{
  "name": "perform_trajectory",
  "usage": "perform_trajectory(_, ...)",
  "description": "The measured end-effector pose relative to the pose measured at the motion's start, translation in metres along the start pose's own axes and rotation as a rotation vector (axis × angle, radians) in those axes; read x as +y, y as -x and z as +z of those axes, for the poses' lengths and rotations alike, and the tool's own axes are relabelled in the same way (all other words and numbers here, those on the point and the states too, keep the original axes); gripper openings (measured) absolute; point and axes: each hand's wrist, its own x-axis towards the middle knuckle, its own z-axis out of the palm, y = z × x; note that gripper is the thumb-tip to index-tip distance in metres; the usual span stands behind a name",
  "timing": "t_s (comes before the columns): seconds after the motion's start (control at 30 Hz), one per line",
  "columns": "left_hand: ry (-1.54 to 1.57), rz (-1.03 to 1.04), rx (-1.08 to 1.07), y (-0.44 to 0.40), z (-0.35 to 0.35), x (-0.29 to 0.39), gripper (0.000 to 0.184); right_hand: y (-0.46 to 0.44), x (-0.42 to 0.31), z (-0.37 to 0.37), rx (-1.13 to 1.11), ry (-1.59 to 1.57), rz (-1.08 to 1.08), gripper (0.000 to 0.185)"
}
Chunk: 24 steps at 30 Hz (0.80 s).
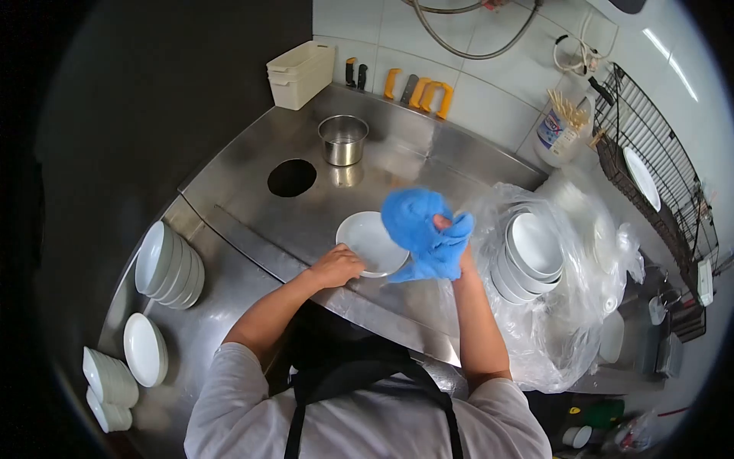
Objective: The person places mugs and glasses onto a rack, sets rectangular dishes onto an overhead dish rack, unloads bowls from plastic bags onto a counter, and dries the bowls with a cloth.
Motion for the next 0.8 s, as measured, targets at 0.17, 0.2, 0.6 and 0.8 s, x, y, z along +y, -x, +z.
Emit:
perform_trajectory(0.17,0.029,-0.058,0.339,0.028,0.012,-0.008,0.019,-0.039,-0.018,0.015,-0.605,1.192,0.127,0.053)
perform_trajectory(0.2,0.052,-0.129,0.384,0.032,0.013,-0.008,0.019,-0.053,-0.011,0.027,-0.758,1.372,0.085,0.051)
perform_trajectory(0.6,0.147,-0.292,0.581,0.038,0.036,0.023,0.029,-0.127,0.148,-0.012,-0.744,1.986,-0.462,0.021)
perform_trajectory(0.8,0.246,-0.345,0.739,0.036,0.053,0.018,0.033,-0.076,0.159,0.024,-0.207,1.841,0.132,0.046)
